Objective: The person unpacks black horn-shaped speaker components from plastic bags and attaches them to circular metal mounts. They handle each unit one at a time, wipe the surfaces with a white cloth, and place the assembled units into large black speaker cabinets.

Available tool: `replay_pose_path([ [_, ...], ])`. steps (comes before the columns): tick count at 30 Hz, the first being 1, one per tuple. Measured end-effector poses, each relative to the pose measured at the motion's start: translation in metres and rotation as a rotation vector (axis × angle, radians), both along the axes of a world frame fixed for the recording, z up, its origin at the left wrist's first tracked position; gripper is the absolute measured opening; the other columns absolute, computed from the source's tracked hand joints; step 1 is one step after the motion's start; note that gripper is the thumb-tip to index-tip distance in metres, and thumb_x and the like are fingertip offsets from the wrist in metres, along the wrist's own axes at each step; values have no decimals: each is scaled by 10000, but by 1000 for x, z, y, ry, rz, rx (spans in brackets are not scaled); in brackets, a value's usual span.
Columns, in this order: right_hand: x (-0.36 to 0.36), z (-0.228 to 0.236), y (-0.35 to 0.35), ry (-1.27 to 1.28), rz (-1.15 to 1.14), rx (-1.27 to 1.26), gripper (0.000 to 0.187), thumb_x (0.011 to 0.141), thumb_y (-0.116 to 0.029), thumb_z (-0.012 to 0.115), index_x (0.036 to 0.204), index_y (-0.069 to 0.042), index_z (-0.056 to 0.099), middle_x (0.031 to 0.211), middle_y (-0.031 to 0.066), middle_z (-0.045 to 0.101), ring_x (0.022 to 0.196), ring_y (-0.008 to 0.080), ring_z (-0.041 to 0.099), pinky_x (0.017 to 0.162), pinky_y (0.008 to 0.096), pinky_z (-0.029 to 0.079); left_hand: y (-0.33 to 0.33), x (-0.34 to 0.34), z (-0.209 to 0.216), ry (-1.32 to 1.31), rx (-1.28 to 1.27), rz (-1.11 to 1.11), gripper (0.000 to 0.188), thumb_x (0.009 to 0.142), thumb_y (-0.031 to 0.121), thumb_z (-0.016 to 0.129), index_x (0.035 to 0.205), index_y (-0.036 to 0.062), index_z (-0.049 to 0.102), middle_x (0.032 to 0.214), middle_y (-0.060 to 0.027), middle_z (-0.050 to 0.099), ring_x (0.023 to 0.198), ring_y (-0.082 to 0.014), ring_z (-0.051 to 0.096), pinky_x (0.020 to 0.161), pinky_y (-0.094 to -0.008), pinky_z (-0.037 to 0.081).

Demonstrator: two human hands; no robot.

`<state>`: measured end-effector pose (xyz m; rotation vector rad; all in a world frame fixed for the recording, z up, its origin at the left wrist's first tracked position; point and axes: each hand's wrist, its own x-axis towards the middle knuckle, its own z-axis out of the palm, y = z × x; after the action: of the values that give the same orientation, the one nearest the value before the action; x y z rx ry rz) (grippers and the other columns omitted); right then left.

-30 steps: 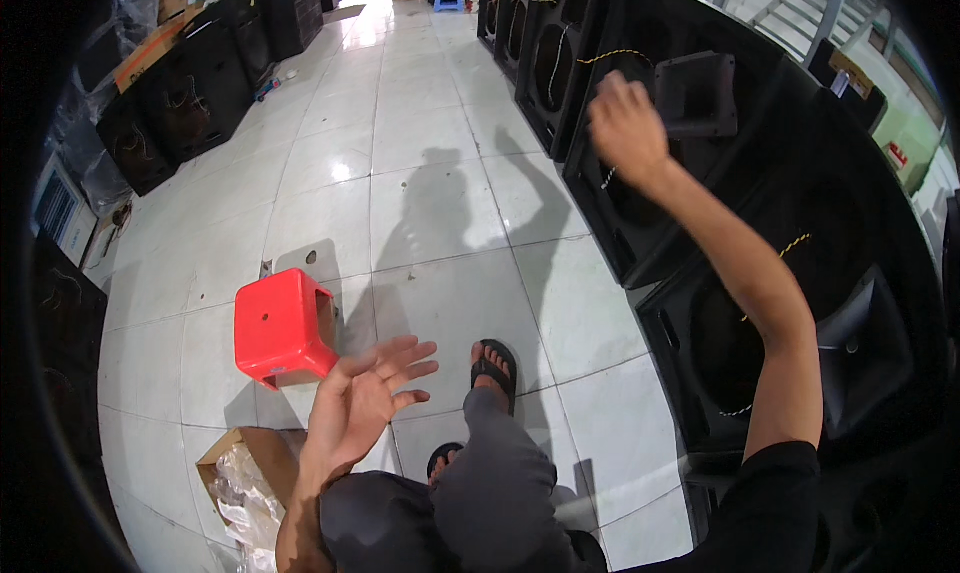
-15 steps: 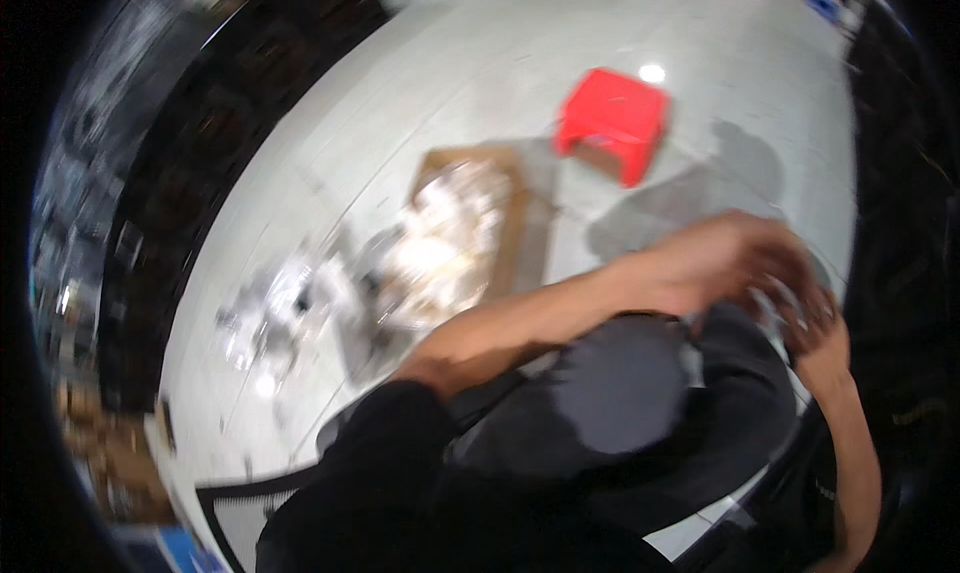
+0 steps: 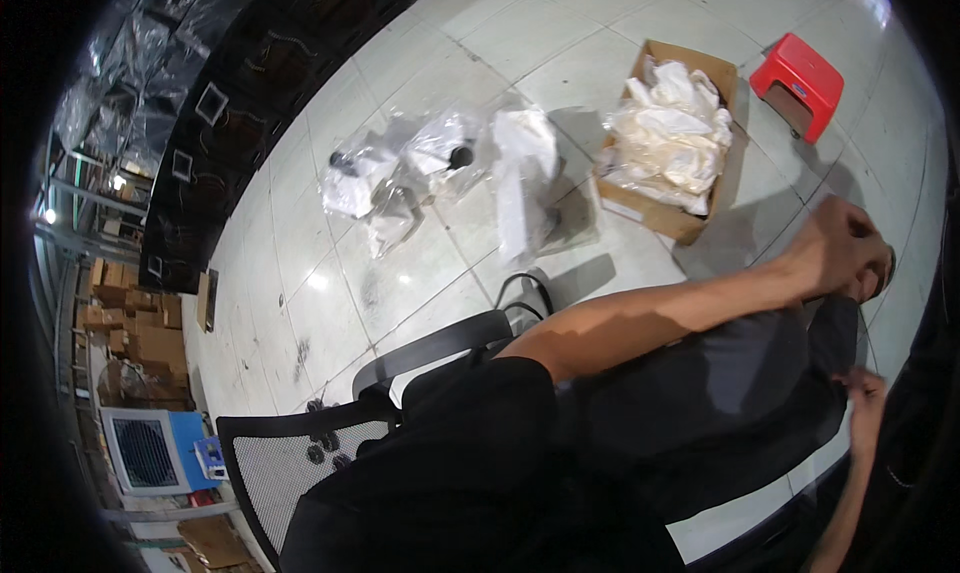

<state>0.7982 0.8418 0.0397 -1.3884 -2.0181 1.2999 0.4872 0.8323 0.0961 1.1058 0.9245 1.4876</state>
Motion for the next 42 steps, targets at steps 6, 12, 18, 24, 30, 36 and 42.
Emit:
replay_pose_path([
  [6,-69,31,-118,-116,22,48,251,866,-137,615,721,61,665,673,89,597,644,149,545,639,305,407,-120,-153,-72,641,-7,530,261,779,238,667,850,-9,709,742,-159,685,651,-226,663,623,-351,513],
  [12,-118,64,-201,-148,74,166,257,879,-144,606,760,66,694,686,118,618,638,167,567,644,311,435,-203,-283,-253,1054,-789,679,658,790,420,682,1140,-118,537,1014,-280,641,953,-445,630,861,-478,510],
  [18,-152,73,-268,-178,141,255,197,841,-106,612,796,64,700,678,153,639,627,208,590,664,330,468,-271,-336,-238,681,-533,844,294,789,127,625,941,-124,609,945,-244,653,867,-352,671,705,-460,573],
  [24,-196,99,-308,-336,371,490,163,800,-109,662,838,41,711,752,194,678,685,326,649,709,380,510,-343,-350,-91,-116,-146,493,240,860,42,580,991,-159,571,970,-207,651,791,-272,678,685,-411,624],
  [30,-318,138,-331,-45,305,798,478,806,-260,747,1184,-10,598,1178,180,615,1055,328,597,888,372,479,-402,-340,1,-140,89,393,259,899,99,557,1052,-109,582,1005,-177,662,861,-238,673,719,-404,614],
  [36,-419,167,-349,156,328,766,717,781,-326,774,1339,-21,442,1269,223,547,1155,363,543,987,406,416,-455,-322,49,-249,93,330,286,904,118,571,1074,-112,571,1031,-175,644,889,-244,666,744,-407,609],
  [42,-432,158,-346,-79,599,1385,518,776,-366,747,1124,-27,569,1056,107,594,982,278,562,913,389,420,-487,-360,-3,-663,16,322,234,887,122,607,1067,-15,547,1044,-154,613,936,-264,648,727,-391,622],
])
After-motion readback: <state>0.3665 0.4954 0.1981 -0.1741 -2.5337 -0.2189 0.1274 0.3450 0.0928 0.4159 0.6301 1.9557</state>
